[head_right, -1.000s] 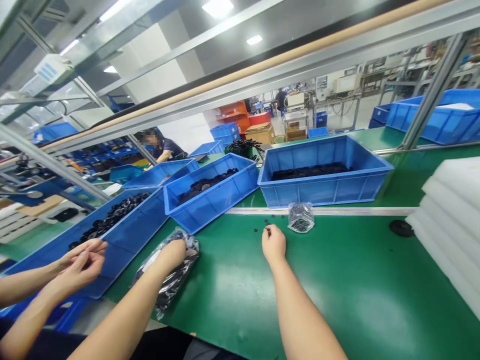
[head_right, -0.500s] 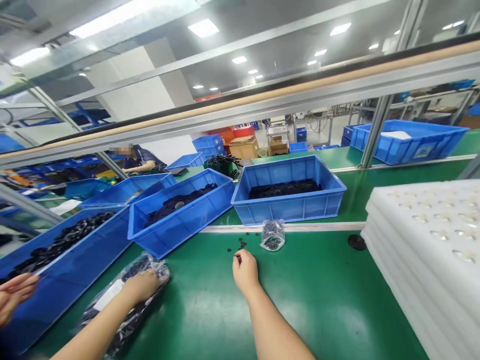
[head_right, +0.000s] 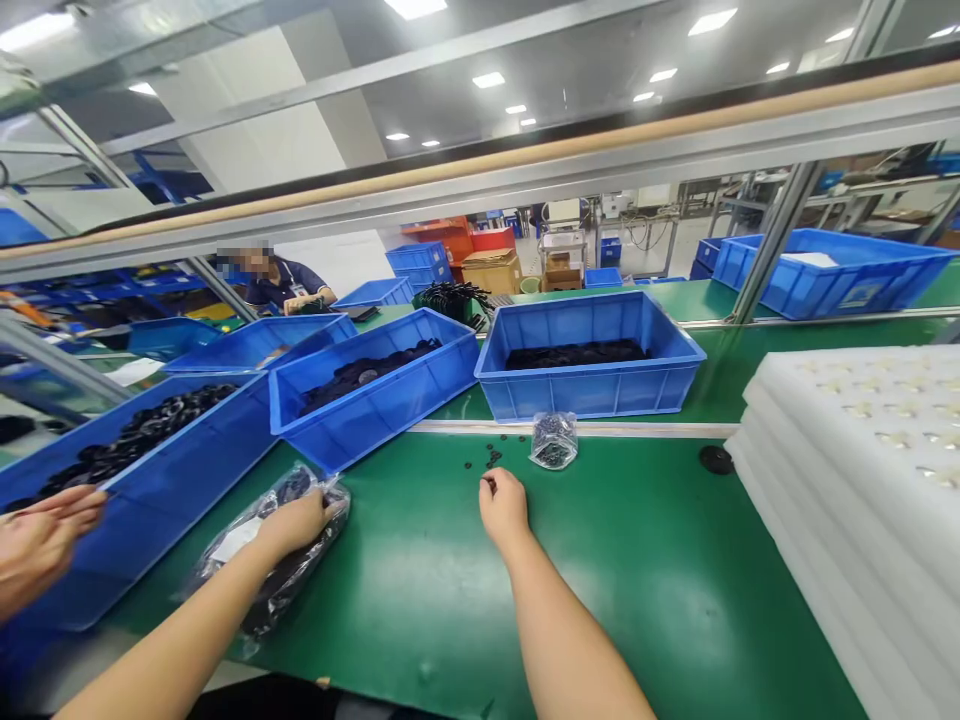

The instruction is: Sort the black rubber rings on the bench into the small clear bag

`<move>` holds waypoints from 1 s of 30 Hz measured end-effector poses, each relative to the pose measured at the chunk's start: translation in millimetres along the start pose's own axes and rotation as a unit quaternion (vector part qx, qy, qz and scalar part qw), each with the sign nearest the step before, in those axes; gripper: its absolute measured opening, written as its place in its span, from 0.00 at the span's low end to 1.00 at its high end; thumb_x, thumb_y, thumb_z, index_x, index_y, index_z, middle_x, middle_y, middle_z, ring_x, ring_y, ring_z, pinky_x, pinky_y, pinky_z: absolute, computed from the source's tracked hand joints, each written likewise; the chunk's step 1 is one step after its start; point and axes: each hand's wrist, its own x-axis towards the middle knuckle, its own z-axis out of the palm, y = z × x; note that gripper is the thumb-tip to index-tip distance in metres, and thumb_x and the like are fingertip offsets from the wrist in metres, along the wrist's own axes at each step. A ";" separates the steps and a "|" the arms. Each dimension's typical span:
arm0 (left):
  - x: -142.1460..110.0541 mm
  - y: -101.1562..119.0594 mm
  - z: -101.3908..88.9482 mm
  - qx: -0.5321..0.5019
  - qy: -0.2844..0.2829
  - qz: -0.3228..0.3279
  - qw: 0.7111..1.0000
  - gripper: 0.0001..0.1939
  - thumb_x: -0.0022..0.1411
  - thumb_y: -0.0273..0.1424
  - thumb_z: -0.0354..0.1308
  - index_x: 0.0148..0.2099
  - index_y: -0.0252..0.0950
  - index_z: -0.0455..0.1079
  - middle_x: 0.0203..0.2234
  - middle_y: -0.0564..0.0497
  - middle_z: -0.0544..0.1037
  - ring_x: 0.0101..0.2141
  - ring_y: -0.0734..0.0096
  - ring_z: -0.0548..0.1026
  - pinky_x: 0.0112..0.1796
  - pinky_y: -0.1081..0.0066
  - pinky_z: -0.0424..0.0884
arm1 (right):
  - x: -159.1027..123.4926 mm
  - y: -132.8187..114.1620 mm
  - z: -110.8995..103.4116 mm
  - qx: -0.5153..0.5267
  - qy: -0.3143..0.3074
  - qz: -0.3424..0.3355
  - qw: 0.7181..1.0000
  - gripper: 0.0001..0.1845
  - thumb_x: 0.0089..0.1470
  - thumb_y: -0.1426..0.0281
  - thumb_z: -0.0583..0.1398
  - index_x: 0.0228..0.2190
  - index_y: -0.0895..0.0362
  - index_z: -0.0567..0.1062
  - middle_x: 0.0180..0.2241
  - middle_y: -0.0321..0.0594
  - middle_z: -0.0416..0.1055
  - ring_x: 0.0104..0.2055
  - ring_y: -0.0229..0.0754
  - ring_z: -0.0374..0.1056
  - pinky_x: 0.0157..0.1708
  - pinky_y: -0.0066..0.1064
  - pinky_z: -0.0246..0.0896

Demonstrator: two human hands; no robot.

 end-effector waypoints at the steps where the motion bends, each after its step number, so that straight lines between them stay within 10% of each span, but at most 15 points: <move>1: -1.0 0.1 -3.2 0.002 -0.002 0.008 1.000 0.14 0.58 0.44 0.54 0.31 0.38 0.65 0.30 0.38 0.81 0.35 0.44 0.80 0.39 0.57 0.72 | -0.6 -1.4 -0.3 -0.010 -0.004 -0.001 1.000 0.10 0.56 0.70 0.54 0.31 0.56 0.76 0.30 0.41 0.75 0.31 0.42 0.70 0.34 0.31 0.64; 7: -4.2 1.5 -2.5 0.016 -0.004 0.046 0.999 0.09 0.59 0.38 0.54 0.31 0.40 0.63 0.29 0.42 0.79 0.35 0.50 0.79 0.36 0.61 0.70 | -4.3 -16.7 3.4 -0.230 0.071 0.006 0.971 0.25 0.59 0.64 0.57 0.55 0.62 0.71 0.59 0.60 0.64 0.61 0.59 0.60 0.57 0.49 0.56; 13: 13.5 -13.2 26.1 -0.035 0.013 0.054 0.998 0.16 0.60 0.47 0.54 0.36 0.40 0.69 0.27 0.42 0.78 0.31 0.49 0.78 0.33 0.60 0.69 | 23.6 -22.2 24.0 -0.380 -0.046 0.026 0.924 0.57 0.51 0.41 0.61 0.69 0.62 0.50 0.71 0.64 0.35 0.72 0.69 0.30 0.66 0.56 0.33; 22: 12.4 -16.6 12.1 0.009 0.039 0.105 0.994 0.08 0.62 0.36 0.56 0.35 0.38 0.73 0.27 0.41 0.80 0.33 0.47 0.78 0.42 0.46 0.67 | 71.4 -24.2 51.5 -0.465 -0.054 0.069 0.881 0.46 0.61 0.44 0.51 0.68 0.62 0.52 0.70 0.65 0.40 0.71 0.71 0.36 0.64 0.62 0.29; 30: 16.4 -38.7 9.1 -0.194 -0.001 0.062 0.979 0.07 0.58 0.38 0.60 0.37 0.42 0.75 0.35 0.46 0.82 0.39 0.53 0.79 0.42 0.60 0.71 | 58.6 -18.5 47.4 -0.438 -0.038 0.054 0.896 0.37 0.63 0.54 0.53 0.65 0.63 0.58 0.67 0.65 0.50 0.70 0.63 0.43 0.64 0.57 0.35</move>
